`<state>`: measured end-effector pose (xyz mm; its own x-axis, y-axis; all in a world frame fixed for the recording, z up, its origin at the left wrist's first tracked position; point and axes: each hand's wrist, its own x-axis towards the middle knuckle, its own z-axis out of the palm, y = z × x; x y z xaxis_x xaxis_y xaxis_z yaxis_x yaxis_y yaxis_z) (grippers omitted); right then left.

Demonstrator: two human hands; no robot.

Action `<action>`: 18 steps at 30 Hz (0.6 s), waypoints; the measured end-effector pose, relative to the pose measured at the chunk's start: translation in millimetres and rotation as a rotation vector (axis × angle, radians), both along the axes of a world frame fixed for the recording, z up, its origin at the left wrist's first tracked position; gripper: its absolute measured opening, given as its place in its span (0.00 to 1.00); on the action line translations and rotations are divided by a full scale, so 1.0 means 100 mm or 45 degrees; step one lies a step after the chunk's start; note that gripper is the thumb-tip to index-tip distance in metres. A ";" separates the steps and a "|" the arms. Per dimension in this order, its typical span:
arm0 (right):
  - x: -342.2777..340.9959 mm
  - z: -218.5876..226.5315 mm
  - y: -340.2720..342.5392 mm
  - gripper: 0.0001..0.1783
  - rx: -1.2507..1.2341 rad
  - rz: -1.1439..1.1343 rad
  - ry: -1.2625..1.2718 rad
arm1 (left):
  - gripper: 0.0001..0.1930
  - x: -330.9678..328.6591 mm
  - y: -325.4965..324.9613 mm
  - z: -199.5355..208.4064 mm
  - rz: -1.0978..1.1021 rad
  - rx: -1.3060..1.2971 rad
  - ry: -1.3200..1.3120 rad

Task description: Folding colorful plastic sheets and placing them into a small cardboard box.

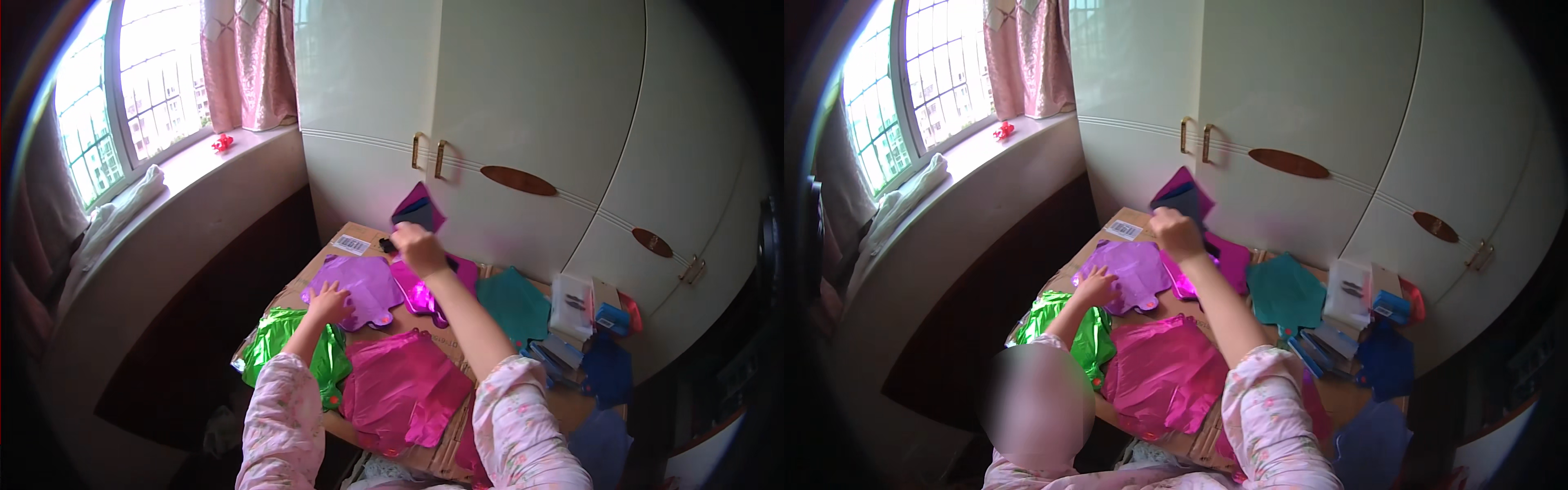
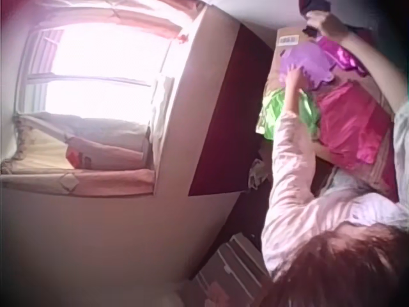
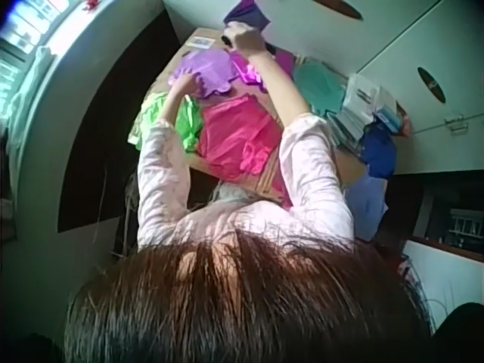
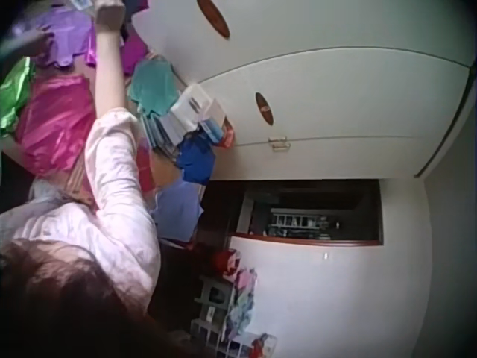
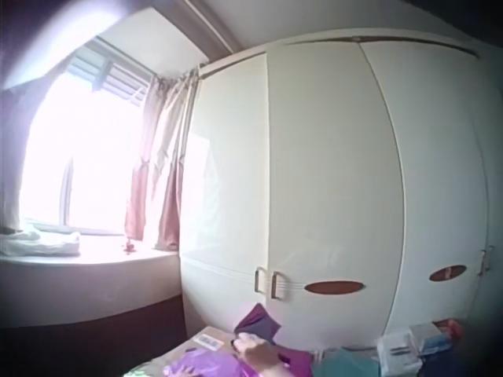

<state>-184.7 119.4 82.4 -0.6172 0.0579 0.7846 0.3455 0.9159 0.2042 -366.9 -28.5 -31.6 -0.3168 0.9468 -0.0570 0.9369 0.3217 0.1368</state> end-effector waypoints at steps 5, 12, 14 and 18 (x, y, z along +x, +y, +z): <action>-0.52 -0.74 -0.59 0.03 0.226 0.685 -0.181 | 0.26 -0.32 -0.37 -0.17 0.087 -0.003 -0.156; -0.32 -1.48 -0.71 0.06 -0.351 0.637 -0.493 | 0.22 -0.48 -0.45 -0.38 -0.003 0.091 -0.169; -0.35 -1.45 -0.75 0.08 -0.460 0.630 -0.581 | 0.23 -0.52 -0.49 -0.38 0.009 0.062 -0.183; -0.36 -1.50 -0.65 0.09 -0.591 0.556 -0.679 | 0.22 -0.34 -0.53 -0.09 0.019 0.053 -0.119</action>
<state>-220.8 54.4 -67.8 -0.9416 -0.0271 0.3357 -0.0966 0.9766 -0.1921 -400.8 -81.5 -41.0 -0.3261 0.9441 -0.0474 0.9146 0.3278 0.2366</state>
